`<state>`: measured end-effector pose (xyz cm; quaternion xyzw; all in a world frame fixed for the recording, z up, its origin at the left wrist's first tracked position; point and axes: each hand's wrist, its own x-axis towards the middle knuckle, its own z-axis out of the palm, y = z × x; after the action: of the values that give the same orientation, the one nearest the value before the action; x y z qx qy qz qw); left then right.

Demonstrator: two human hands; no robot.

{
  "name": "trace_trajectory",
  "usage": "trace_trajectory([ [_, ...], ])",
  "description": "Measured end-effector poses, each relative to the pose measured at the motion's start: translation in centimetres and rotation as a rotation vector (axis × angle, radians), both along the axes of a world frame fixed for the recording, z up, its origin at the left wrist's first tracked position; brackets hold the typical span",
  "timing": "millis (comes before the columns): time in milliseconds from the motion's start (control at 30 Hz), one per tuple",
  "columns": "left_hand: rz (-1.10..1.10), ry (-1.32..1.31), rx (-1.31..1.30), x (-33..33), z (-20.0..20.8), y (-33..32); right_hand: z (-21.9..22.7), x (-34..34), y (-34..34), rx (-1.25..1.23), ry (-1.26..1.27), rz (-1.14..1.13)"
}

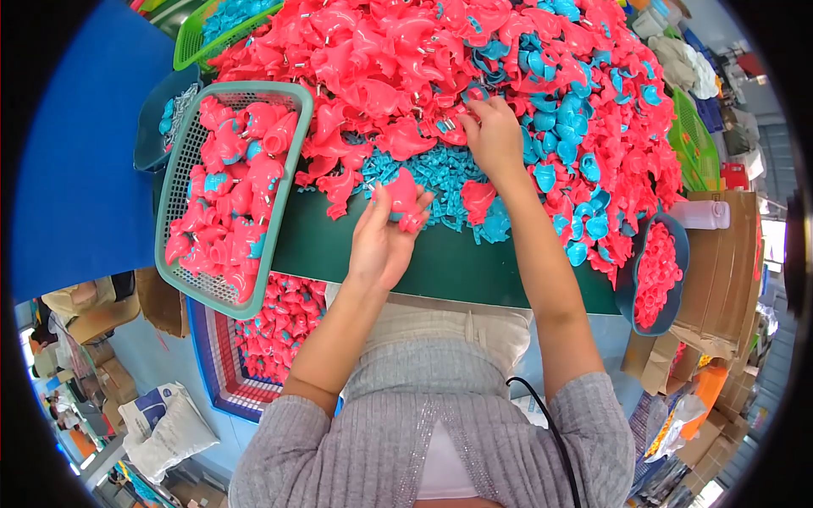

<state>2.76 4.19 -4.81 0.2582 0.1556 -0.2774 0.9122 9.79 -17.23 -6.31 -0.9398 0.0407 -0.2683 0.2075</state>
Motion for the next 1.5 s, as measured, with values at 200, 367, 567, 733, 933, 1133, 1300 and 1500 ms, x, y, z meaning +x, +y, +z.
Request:
trace_trajectory([
  [200,0.019,0.015,-0.051,0.8,0.4,-0.9,-0.2,0.8,-0.3,0.121,0.041,0.043],
  [367,-0.006,0.022,-0.052,1.0,0.7,-1.5,-0.2,0.1,-0.1,-0.032,0.099,0.185],
  [567,0.017,0.005,-0.023,1.0,0.6,-1.3,-0.1,-2.9,1.0,0.205,0.086,0.29],
  [733,0.03,0.008,-0.035,1.5,0.1,-1.5,0.1,-3.5,0.9,0.32,0.165,0.256],
  [933,0.066,0.017,-0.071,1.8,1.4,-2.2,2.1,-5.3,1.0,0.596,0.064,0.038],
  [1133,0.079,-0.117,-0.087,0.6,2.6,-3.6,5.3,-11.7,5.5,0.617,-0.02,0.35],
  [1300,0.122,-0.146,-0.007,-0.4,3.4,-4.7,5.0,-12.9,6.2,0.566,-0.184,0.26],
  [1500,0.127,-0.085,0.008,-0.9,3.0,-4.7,4.6,-13.6,6.7,0.562,-0.151,0.222],
])
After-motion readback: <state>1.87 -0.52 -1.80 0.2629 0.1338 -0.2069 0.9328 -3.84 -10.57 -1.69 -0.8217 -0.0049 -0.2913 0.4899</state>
